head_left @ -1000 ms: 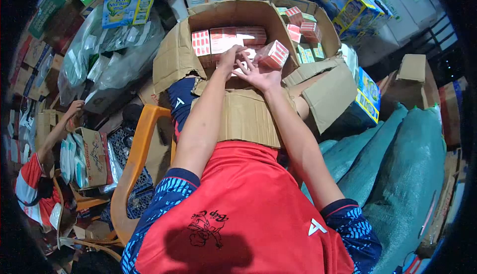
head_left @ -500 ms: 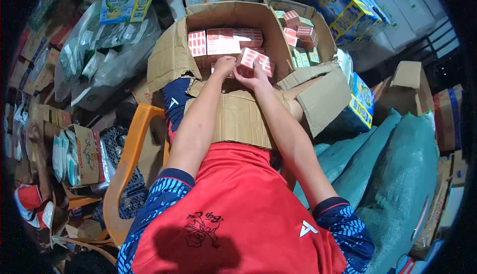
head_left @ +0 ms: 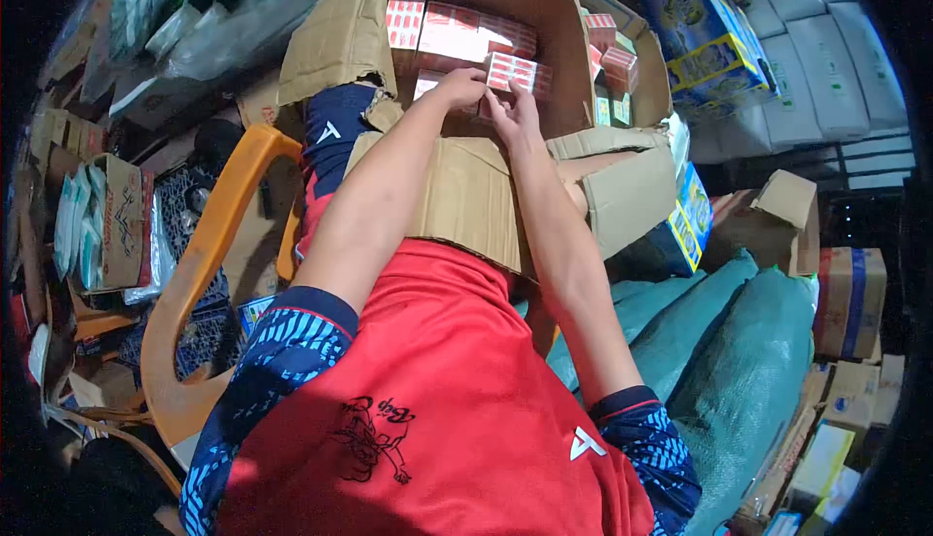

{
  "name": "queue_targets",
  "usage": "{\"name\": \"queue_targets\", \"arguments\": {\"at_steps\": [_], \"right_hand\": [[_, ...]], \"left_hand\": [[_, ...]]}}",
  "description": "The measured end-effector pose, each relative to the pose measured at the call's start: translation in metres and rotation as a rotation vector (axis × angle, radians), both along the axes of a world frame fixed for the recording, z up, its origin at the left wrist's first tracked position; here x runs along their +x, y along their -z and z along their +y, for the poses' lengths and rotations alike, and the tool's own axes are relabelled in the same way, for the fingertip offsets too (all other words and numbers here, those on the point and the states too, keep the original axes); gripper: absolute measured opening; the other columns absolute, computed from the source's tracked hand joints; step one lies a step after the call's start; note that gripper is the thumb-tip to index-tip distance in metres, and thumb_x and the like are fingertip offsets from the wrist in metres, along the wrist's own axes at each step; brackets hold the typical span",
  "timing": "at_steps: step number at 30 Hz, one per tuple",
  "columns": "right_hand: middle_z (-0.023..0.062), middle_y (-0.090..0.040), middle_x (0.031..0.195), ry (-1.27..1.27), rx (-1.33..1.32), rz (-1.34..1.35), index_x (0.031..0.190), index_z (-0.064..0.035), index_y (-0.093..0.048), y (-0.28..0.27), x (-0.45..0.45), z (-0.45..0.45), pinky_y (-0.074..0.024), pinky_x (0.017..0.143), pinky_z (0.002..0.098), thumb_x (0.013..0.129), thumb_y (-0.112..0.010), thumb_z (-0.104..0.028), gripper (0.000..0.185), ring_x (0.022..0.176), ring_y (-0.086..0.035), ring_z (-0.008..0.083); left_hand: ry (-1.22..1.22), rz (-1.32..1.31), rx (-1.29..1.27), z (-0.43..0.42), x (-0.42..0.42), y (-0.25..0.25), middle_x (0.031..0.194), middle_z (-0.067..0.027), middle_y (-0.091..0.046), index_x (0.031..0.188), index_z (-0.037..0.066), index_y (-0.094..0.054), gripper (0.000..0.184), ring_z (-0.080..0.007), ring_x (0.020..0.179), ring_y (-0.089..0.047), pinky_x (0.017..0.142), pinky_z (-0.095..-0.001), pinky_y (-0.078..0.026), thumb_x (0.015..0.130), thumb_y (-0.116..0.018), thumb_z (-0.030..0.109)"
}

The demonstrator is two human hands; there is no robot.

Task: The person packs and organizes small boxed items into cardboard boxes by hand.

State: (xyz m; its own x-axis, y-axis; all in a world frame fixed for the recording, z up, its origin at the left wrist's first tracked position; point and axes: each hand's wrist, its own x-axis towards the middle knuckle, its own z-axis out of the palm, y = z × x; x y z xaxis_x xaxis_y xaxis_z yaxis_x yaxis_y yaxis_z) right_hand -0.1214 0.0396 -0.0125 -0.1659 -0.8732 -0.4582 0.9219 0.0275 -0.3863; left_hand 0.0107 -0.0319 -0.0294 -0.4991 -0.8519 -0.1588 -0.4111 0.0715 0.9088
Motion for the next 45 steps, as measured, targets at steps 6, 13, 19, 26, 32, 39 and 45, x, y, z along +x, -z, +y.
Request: {"name": "queue_targets", "arguments": {"at_steps": [6, 13, 19, 26, 32, 39, 45], "right_hand": [[0.0248, -0.045, 0.125, 0.084, 0.076, -0.084, 0.126, 0.0002, -0.04, -0.036, 0.013, 0.007, -0.047, 0.103, 0.0447, 0.091, -0.059, -0.008, 0.04, 0.116, -0.051, 0.0367], [0.0184, -0.042, 0.13, 0.041, -0.095, -0.134, 0.124, -0.0049, -0.043, -0.019, 0.005, 0.002, -0.041, 0.107, 0.0515, 0.091, -0.058, -0.008, 0.037, 0.124, -0.044, 0.0369], [0.0064, -0.04, 0.138, -0.09, -0.12, 0.099, 0.127, -0.0165, -0.04, -0.012, 0.003, -0.006, -0.0508, 0.09, 0.0451, 0.087, -0.064, -0.014, 0.047, 0.123, -0.045, 0.0293], [-0.0004, -0.021, 0.153, -0.344, -0.116, 0.349, 0.14, -0.017, -0.025, -0.025, -0.005, 0.0, -0.0431, 0.088, 0.0461, 0.093, -0.056, -0.026, 0.057, 0.133, -0.039, 0.0302], [0.0005, -0.03, 0.148, -0.348, -0.049, 0.414, 0.139, -0.0169, -0.031, -0.046, 0.003, 0.005, -0.0433, 0.084, 0.0443, 0.095, -0.051, -0.029, 0.05, 0.13, -0.044, 0.028], [0.0131, -0.054, 0.126, -0.171, -0.14, 1.041, 0.141, -0.0058, -0.04, -0.084, 0.014, 0.007, -0.0504, 0.086, 0.0353, 0.09, -0.061, -0.012, 0.055, 0.105, -0.058, 0.02], [0.0088, -0.06, 0.111, 0.237, -0.74, 0.555, 0.132, -0.0066, -0.046, -0.195, -0.06, 0.024, -0.0513, 0.09, 0.0375, 0.093, -0.055, -0.017, 0.04, 0.102, -0.06, 0.021]], "left_hand": [[-0.067, 0.177, 0.166, 0.021, 0.006, -0.046, 0.093, -0.011, -0.068, 0.136, 0.003, -0.05, 0.054, -0.0155, 0.076, -0.062, 0.067, -0.0299, -0.051, 0.084, -0.058, 0.013], [0.023, -0.025, 0.036, 0.016, 0.0, -0.035, 0.097, -0.008, -0.068, 0.134, 0.004, -0.052, 0.049, -0.0158, 0.082, -0.063, 0.071, -0.0319, -0.052, 0.088, -0.057, 0.019], [-0.054, -0.111, -0.064, 0.016, 0.002, -0.031, 0.121, -0.019, -0.062, 0.131, 0.0, -0.054, 0.049, -0.0254, 0.107, -0.062, 0.091, -0.0357, -0.048, 0.089, -0.051, 0.024], [0.139, -0.088, 0.117, 0.006, 0.001, -0.005, 0.104, -0.0135, -0.068, 0.124, 0.004, -0.06, 0.041, -0.0199, 0.083, -0.065, 0.072, -0.0353, -0.051, 0.088, -0.052, 0.019], [-0.03, -0.044, 0.175, 0.01, 0.004, -0.01, 0.102, -0.015, -0.069, 0.12, 0.005, -0.062, 0.037, -0.0182, 0.081, -0.066, 0.066, -0.0332, -0.051, 0.087, -0.05, 0.018], [0.133, -0.158, 0.177, 0.012, 0.013, -0.016, 0.08, -0.0092, -0.065, 0.109, 0.008, -0.067, 0.031, -0.0179, 0.059, -0.057, 0.046, -0.035, -0.045, 0.085, -0.053, 0.023], [0.127, -0.207, 0.233, 0.016, 0.018, -0.02, 0.073, -0.0001, -0.058, 0.093, 0.011, -0.066, 0.022, -0.0142, 0.064, -0.054, 0.058, -0.0375, -0.049, 0.087, -0.052, 0.027]]}}
